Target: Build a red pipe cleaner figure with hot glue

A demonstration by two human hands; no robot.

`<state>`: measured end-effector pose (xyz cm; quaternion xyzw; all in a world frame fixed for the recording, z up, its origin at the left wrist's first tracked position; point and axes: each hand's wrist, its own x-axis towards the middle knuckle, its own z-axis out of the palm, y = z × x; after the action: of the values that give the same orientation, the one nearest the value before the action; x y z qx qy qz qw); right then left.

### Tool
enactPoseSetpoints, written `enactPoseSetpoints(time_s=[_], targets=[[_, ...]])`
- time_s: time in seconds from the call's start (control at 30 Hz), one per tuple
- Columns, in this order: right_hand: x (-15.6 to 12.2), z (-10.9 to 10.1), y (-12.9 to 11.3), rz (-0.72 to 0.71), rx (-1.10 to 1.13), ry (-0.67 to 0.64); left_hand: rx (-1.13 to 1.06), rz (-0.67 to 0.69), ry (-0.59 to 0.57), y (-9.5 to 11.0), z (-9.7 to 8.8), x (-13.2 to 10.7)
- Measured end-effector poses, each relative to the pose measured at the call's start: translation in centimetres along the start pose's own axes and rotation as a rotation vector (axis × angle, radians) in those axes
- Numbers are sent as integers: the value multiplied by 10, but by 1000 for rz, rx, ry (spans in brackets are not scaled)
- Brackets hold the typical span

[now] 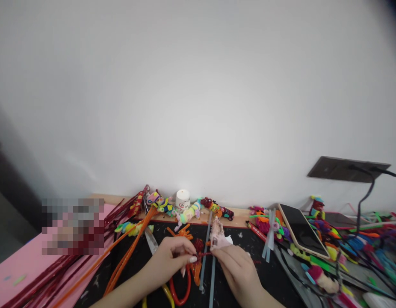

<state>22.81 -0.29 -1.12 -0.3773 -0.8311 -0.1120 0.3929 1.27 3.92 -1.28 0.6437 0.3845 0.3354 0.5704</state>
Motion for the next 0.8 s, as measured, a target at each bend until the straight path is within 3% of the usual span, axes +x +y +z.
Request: enactPoseSetpoints(time_s=[0.33, 0.8], targets=[[0, -2, -3, -40, -5, -33, -140, -4, 20, -4, -1, 2], [-2, 0, -4, -78, 10, -88, -111, -19, 45, -13, -2, 4]])
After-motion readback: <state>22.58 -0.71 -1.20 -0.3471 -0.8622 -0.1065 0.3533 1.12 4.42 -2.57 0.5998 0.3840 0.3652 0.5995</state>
